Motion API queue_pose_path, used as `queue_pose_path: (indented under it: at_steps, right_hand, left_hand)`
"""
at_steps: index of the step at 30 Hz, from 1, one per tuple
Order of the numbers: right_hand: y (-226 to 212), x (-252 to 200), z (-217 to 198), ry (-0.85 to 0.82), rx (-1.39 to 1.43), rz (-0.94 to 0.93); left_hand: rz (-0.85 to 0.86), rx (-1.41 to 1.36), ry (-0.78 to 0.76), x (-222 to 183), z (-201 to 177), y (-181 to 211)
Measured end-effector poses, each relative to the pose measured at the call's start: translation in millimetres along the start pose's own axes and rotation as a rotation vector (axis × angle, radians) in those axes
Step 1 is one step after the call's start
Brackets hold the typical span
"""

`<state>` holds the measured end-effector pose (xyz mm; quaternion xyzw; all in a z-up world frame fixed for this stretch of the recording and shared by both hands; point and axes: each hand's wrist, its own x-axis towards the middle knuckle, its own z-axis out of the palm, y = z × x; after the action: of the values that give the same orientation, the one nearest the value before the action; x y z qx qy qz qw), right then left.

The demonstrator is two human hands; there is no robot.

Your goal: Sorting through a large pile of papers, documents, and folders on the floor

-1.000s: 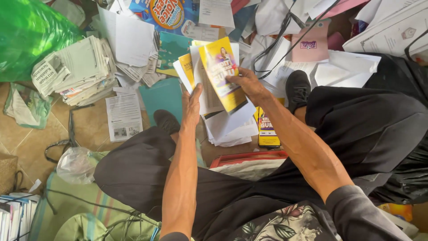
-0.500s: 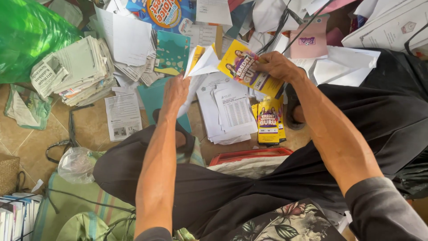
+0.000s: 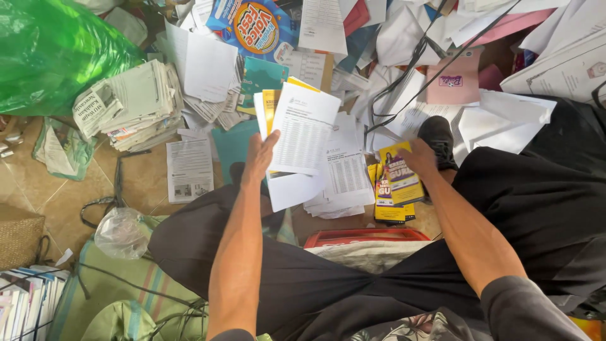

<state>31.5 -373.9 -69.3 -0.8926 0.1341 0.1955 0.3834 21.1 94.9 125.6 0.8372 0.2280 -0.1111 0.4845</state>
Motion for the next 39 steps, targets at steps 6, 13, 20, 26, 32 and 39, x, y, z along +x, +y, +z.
queue_pose_path:
  at_steps: [6,13,20,26,32,39]
  right_hand:
    - [-228,-59,13,-0.283,0.623,-0.026]
    - [-249,-86,18,0.119,0.790,-0.071]
    - [-255,-98,15,0.119,0.874,-0.163]
    - [-249,-88,16,0.154,0.858,-0.134]
    - [-264,-98,0,0.180,0.750,-0.156]
    - [-82,-13,53,0.207,0.362,-0.073]
  left_hand:
    - [-0.023,-0.242,-0.025,-6,56,10]
    - [-0.133,-0.752,0.010,-15,75,-5]
    - [-0.143,-0.844,0.000,-27,73,13]
    - [-0.109,-0.812,-0.031,-26,73,3]
    - [-0.128,-0.839,0.048,-33,68,11]
    - [0.065,-0.579,0.325,-24,24,4]
